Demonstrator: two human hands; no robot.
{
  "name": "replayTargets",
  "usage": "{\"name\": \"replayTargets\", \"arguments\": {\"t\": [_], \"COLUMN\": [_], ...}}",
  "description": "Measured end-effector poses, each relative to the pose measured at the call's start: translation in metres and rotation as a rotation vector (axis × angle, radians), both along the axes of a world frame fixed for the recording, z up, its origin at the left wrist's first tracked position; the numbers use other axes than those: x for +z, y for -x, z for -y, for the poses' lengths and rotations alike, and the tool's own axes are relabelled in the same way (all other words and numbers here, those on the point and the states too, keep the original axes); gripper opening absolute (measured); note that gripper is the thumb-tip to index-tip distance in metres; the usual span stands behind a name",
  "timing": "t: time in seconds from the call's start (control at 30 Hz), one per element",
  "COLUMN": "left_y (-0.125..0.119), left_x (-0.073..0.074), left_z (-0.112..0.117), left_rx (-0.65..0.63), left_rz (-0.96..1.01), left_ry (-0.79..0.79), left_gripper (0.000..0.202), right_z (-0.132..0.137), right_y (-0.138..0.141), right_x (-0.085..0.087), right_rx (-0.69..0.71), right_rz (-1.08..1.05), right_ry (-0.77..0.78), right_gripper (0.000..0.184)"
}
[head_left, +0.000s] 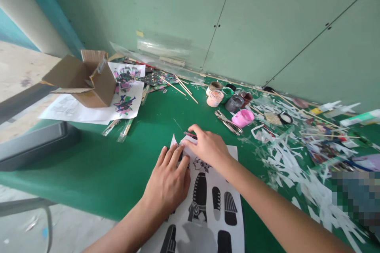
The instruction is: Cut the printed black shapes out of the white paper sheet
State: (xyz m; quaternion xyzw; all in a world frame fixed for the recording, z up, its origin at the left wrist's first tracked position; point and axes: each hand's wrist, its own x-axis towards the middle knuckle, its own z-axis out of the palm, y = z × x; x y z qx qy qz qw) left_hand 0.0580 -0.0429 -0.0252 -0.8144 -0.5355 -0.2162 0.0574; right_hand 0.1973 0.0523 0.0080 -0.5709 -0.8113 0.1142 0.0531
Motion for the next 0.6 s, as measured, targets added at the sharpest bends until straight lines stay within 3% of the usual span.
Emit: {"name": "replayTargets", "arguments": {"t": [0.23, 0.43, 0.6], "left_y": [0.000, 0.001, 0.001], "left_x": [0.002, 0.001, -0.002], "left_z": [0.000, 0.001, 0.002], "left_rx": [0.005, 0.047, 0.078], "left_rz": [0.017, 0.033, 0.035], "left_ry": [-0.025, -0.038, -0.062], "left_gripper": [0.024, 0.031, 0.032], "right_z": [-0.005, 0.003, 0.007], "right_y": [0.007, 0.004, 0.005], "right_x": [-0.005, -0.017, -0.020], "right_rx": [-0.071, -0.027, -0.044], "right_rz": [0.015, 0.069, 0.055], "right_ry": [-0.005, -0.145, -0.158], "right_gripper": [0.022, 0.030, 0.028]}}
